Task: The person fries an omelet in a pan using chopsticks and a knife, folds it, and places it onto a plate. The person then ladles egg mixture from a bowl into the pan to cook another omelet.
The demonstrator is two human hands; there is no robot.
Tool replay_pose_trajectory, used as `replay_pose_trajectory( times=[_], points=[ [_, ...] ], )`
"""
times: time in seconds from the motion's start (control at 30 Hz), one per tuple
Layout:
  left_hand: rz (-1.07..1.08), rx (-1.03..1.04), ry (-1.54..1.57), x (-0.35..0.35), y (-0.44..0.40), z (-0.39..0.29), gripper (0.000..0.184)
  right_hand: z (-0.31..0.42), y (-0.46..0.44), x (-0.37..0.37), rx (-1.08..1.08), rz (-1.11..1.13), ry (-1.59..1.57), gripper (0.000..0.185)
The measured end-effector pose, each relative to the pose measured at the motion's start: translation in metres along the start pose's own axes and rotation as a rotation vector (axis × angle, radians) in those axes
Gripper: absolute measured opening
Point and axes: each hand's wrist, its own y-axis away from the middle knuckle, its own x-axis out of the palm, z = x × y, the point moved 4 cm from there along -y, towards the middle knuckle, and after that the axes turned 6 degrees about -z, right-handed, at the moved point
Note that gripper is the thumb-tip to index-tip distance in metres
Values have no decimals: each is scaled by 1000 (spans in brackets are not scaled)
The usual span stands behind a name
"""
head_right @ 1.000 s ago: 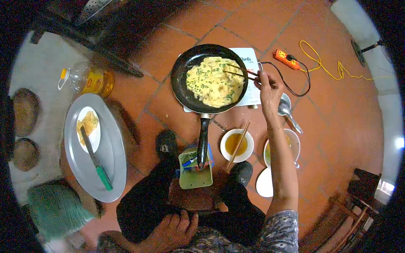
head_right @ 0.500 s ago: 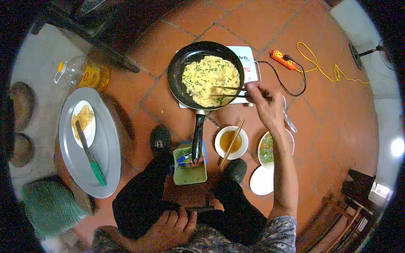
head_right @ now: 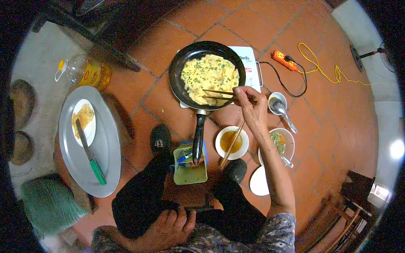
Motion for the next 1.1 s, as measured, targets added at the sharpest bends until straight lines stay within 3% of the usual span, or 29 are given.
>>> replay_pose_trajectory(
  times=[0.07,0.13,0.4,0.63,1.1],
  points=[
    [43,-92,143,-3,-2,1,26,-6,-1,7,2,-30,1,27],
    [56,-64,126,-1,-1,0,26,-11,-2,17,16,-44,-164,27],
    [80,-98,145,-2,-5,0,26,2,-18,30,-19,-65,-267,27],
    [66,-85,106,-2,-6,0,25,-20,-77,-1,-211,-209,-163,27],
    [88,-22,96,-2,-5,-2,28,-30,-53,-28,-81,-299,-23,29]
  ],
)
